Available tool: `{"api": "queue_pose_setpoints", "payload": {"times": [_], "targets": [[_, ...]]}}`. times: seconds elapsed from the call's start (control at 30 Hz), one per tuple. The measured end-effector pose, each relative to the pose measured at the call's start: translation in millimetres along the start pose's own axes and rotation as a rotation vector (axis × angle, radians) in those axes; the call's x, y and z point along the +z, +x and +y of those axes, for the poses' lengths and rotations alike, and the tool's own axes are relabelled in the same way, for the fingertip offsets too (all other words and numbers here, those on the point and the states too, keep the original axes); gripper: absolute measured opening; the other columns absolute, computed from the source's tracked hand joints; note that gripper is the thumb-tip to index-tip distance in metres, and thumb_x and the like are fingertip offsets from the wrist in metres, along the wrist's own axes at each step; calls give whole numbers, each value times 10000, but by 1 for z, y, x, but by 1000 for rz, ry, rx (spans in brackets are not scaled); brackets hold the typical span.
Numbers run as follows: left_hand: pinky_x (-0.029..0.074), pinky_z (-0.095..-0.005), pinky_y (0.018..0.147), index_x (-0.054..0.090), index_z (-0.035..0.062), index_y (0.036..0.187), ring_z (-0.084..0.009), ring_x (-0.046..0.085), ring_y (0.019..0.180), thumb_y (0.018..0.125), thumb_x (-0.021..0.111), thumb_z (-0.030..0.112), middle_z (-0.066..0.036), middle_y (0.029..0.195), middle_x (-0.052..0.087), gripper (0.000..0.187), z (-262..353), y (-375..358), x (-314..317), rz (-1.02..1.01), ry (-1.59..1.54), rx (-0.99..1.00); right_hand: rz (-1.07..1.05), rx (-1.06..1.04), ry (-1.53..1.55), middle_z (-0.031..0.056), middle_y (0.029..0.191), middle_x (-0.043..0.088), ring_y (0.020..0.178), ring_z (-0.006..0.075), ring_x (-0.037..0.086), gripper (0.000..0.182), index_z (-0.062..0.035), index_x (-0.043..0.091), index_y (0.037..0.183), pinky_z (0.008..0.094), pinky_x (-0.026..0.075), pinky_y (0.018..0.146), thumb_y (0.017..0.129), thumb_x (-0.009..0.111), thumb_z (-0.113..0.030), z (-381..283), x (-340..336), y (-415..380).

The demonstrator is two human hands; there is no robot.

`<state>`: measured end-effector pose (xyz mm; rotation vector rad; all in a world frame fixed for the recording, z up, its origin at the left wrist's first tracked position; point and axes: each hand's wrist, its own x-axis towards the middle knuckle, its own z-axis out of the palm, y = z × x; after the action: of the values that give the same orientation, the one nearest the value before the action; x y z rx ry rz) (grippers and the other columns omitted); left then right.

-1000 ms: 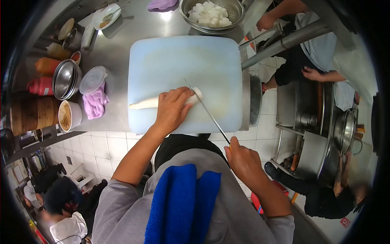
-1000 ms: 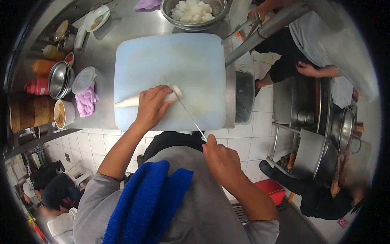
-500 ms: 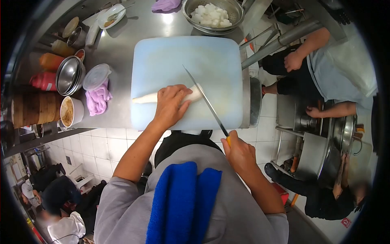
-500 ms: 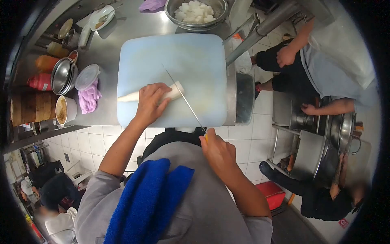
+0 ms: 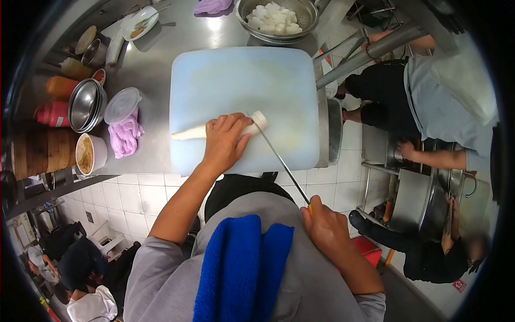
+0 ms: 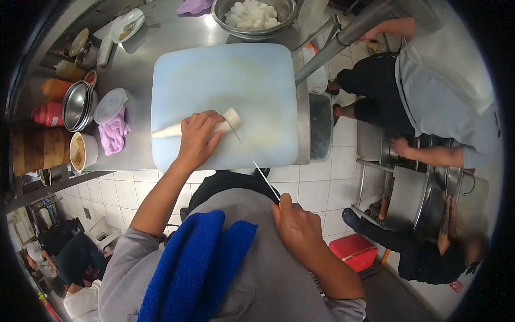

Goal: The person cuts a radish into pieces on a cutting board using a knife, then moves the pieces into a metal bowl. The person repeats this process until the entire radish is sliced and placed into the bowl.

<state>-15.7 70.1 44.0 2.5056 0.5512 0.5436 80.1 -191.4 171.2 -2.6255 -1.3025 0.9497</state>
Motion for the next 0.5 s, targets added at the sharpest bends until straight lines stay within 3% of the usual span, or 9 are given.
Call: {"api": "queue_pose_setpoints", "payload": {"times": [0.2, 0.3, 0.5], "targets": [[336, -433, 905, 601, 142, 1147, -225, 523, 1057, 822, 694, 113, -14, 1152, 576, 339, 0, 0, 0, 13, -26, 4, -30, -4, -24, 172, 583, 603, 520, 372, 615, 254, -42, 436, 891, 463, 488, 489, 941, 604, -225, -8, -8, 3], [334, -428, 908, 598, 139, 1149, -228, 529, 1067, 820, 697, 112, -22, 1165, 577, 345, 0, -1, 1, 4, -18, -2, -121, 3, 7, 193, 635, 630, 585, 405, 639, 247, -26, 432, 929, 498, 506, 525, 984, 525, -248, -12, -16, 7], [332, -412, 918, 597, 136, 1151, -239, 535, 1085, 814, 706, 112, -40, 1187, 578, 355, -1, -3, 1, -2, -15, 7, -14, -75, 94, 197, 631, 630, 589, 410, 639, 238, -19, 438, 937, 499, 507, 528, 980, 532, -234, -9, 13, 39]]}}
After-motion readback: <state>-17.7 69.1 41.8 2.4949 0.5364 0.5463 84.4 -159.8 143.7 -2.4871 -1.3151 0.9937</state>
